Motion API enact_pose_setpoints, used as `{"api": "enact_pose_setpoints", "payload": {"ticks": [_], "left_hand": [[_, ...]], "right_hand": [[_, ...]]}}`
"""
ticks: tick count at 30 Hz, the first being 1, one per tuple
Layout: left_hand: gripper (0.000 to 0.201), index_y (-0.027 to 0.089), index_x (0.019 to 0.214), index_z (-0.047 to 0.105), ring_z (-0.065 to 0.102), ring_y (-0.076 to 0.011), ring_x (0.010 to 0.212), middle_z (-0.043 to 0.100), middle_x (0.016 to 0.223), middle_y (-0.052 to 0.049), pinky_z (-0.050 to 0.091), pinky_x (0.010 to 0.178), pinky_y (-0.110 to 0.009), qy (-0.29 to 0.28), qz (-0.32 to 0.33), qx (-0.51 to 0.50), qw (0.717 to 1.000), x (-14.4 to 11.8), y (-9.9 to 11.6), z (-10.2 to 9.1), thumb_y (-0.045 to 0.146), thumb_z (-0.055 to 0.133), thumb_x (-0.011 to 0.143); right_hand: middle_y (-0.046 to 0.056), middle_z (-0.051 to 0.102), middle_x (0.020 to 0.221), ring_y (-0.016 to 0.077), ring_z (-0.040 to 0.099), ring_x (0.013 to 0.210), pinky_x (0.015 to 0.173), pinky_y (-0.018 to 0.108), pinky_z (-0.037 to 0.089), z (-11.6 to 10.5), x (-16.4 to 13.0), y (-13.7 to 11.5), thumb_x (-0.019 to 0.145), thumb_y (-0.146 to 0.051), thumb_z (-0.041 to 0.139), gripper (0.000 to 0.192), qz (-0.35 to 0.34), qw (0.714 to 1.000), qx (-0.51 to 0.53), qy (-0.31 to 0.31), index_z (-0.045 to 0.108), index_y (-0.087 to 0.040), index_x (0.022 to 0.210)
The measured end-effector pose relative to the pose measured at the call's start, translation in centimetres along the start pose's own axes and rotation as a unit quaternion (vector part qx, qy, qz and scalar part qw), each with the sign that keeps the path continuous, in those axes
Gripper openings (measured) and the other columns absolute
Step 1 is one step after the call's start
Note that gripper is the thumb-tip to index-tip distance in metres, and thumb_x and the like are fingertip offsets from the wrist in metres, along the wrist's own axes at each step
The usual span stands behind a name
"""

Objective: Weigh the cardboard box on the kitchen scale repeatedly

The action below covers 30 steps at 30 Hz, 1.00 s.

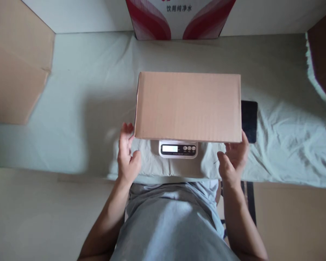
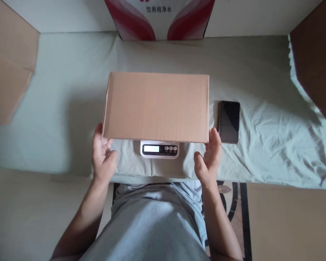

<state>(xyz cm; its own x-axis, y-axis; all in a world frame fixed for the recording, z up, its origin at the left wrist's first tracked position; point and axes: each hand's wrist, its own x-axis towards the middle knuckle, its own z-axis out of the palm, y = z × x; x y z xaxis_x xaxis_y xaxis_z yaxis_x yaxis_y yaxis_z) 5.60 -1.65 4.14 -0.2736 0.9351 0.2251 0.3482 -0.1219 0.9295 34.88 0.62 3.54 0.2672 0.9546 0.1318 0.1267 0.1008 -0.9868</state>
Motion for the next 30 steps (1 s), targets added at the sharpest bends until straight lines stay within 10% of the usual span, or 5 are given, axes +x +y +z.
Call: {"api": "enact_pose_setpoints", "payload": {"ticks": [21,30], "left_hand": [[0.085,0.037,0.148,0.026,0.03,-0.0263,0.148,0.035,0.157,-0.003,0.032,0.119,-0.053,-0.02,0.009,-0.047,0.999,0.0,4.8,2.1,0.004,0.05,0.075],[0.084,0.042,0.149,0.014,0.015,-0.0233,0.153,0.021,0.162,0.003,0.019,0.125,-0.047,-0.011,0.112,-0.037,0.993,7.1,5.1,3.6,0.023,0.059,0.081]], "right_hand": [[0.004,0.049,0.144,0.0324,0.04,0.141,0.121,0.059,0.027,2.8,0.6,-4.5,0.074,-0.039,0.068,0.068,-0.052,0.997,0.048,-0.02,0.047,-0.035,0.138],[-0.002,0.043,0.149,0.0308,0.029,0.148,0.123,0.054,0.024,4.9,6.6,-5.8,0.066,-0.046,0.07,0.079,-0.125,0.985,0.08,-0.083,0.04,-0.042,0.139]]}}
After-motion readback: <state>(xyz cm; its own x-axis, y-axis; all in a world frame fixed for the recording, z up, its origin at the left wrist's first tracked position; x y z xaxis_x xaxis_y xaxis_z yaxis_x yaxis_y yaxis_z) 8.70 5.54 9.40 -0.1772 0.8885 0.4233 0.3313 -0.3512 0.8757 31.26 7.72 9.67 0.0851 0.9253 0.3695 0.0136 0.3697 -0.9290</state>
